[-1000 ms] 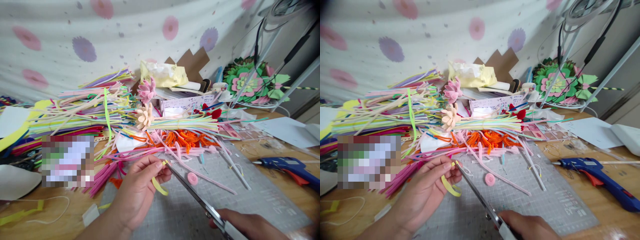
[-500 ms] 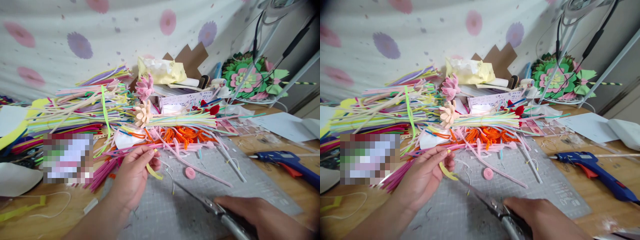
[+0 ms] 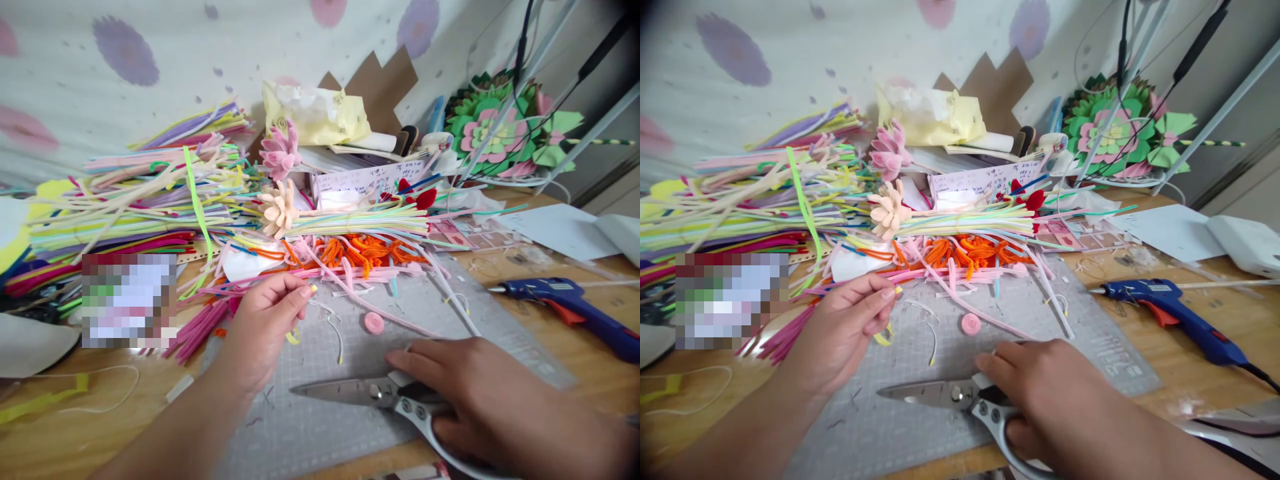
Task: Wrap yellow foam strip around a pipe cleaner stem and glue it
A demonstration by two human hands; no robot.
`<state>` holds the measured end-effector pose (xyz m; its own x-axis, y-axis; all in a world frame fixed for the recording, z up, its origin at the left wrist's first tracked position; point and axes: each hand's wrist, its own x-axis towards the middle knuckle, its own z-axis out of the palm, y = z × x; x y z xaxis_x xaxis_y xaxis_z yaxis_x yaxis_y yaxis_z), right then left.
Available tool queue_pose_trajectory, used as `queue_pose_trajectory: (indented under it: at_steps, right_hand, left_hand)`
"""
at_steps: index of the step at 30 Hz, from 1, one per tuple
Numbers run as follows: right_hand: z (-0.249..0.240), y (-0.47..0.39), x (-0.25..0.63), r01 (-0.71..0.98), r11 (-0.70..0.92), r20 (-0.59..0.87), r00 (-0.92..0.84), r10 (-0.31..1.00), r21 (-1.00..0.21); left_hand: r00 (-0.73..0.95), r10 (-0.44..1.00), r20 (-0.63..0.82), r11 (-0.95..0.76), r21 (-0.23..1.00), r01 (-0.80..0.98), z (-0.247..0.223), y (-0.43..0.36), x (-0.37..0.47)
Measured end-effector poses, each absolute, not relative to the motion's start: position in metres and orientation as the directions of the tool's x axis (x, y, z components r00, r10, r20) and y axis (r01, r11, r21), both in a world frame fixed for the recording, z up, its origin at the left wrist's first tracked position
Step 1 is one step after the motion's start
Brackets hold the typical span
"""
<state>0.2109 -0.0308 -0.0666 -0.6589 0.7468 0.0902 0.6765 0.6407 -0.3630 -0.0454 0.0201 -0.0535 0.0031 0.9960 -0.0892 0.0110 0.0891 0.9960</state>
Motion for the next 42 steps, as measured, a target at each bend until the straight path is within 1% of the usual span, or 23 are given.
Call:
queue_pose_trajectory:
  at_steps: [3, 6, 8, 11, 13, 17, 19, 20, 21, 22, 24, 25, 26, 27, 28, 30, 34, 37, 42]
  right_hand:
    - [-0.051, -0.024, 0.198, 0.639, 0.668, 0.043, -0.709, 0.704, -0.382]
    - [-0.036, -0.009, 0.189, 0.565, 0.709, 0.069, -0.760, 0.647, -0.422]
    - [-0.034, 0.005, 0.181, 0.524, 0.738, 0.089, -0.787, 0.611, -0.425]
    - [-0.041, 0.027, 0.160, 0.452, 0.803, 0.079, -0.852, 0.518, -0.388]
    - [-0.048, 0.037, 0.145, 0.408, 0.849, 0.047, -0.893, 0.448, -0.336]
    - [-0.057, 0.043, 0.125, 0.370, 0.899, -0.016, -0.926, 0.377, -0.234]
    - [-0.057, 0.041, 0.124, 0.363, 0.900, -0.017, -0.929, 0.370, -0.240]
    - [-0.054, 0.040, 0.125, 0.367, 0.885, -0.013, -0.925, 0.379, -0.285]
    - [-0.051, 0.040, 0.128, 0.376, 0.852, -0.006, -0.916, 0.401, -0.366]
    - [-0.048, 0.039, 0.132, 0.386, 0.790, 0.009, -0.896, 0.443, -0.476]
    - [-0.039, 0.040, 0.139, 0.370, 0.575, 0.043, -0.814, 0.579, -0.730]
    - [-0.036, 0.040, 0.143, 0.324, 0.440, 0.054, -0.752, 0.657, -0.838]
    - [-0.033, 0.039, 0.145, 0.255, 0.312, 0.057, -0.685, 0.726, -0.915]
    - [-0.031, 0.038, 0.146, 0.180, 0.202, 0.047, -0.623, 0.781, -0.963]
    - [-0.031, 0.037, 0.146, 0.109, 0.111, 0.029, -0.570, 0.821, -0.988]
    - [-0.033, 0.032, 0.141, -0.005, -0.019, -0.014, -0.493, 0.870, -1.000]
    - [-0.040, 0.022, 0.125, -0.147, -0.184, -0.116, -0.382, 0.917, -0.972]
    - [-0.043, 0.018, 0.116, -0.220, -0.213, -0.134, -0.325, 0.936, -0.952]
    - [-0.045, 0.017, 0.110, -0.288, -0.198, -0.100, -0.321, 0.942, -0.937]
  left_hand:
    - [0.012, 0.997, -0.075, 0.075, 0.996, 0.042, -0.056, 0.019, -0.046]
    - [0.017, 0.998, -0.064, 0.063, 0.996, 0.061, -0.058, 0.019, -0.047]
    - [0.022, 0.998, -0.056, 0.055, 0.996, 0.068, -0.060, 0.019, -0.046]
    - [0.042, 0.998, -0.042, 0.039, 0.997, 0.069, -0.061, 0.018, -0.045]
    - [0.046, 0.998, -0.042, 0.039, 0.997, 0.061, -0.061, 0.018, -0.045]
    - [0.047, 0.997, -0.061, 0.059, 0.997, 0.040, -0.064, 0.019, -0.044]
    - [0.047, 0.997, -0.068, 0.067, 0.997, 0.029, -0.064, 0.019, -0.044]
    - [0.044, 0.996, -0.074, 0.073, 0.997, 0.023, -0.064, 0.019, -0.044]
    - [0.038, 0.996, -0.083, 0.082, 0.996, 0.016, -0.063, 0.019, -0.044]
    - [0.033, 0.995, -0.095, 0.095, 0.995, 0.010, -0.062, 0.019, -0.044]
    - [0.034, 0.992, -0.121, 0.122, 0.993, -0.007, -0.059, 0.017, -0.042]
    - [0.040, 0.990, -0.133, 0.133, 0.991, -0.020, -0.058, 0.016, -0.041]
    - [0.051, 0.989, -0.139, 0.141, 0.989, -0.037, -0.056, 0.014, -0.041]
    - [0.066, 0.988, -0.139, 0.143, 0.988, -0.056, -0.055, 0.012, -0.039]
    - [0.083, 0.987, -0.135, 0.142, 0.987, -0.078, -0.055, 0.011, -0.038]
    - [0.111, 0.986, -0.125, 0.139, 0.982, -0.126, -0.055, 0.007, -0.037]
    - [0.096, 0.990, -0.106, 0.122, 0.975, -0.187, -0.057, 0.003, -0.034]
    - [0.094, 0.990, -0.101, 0.118, 0.975, -0.190, -0.057, 0.001, -0.032]
    - [0.098, 0.989, -0.110, 0.129, 0.968, -0.215, -0.056, 0.001, -0.030]
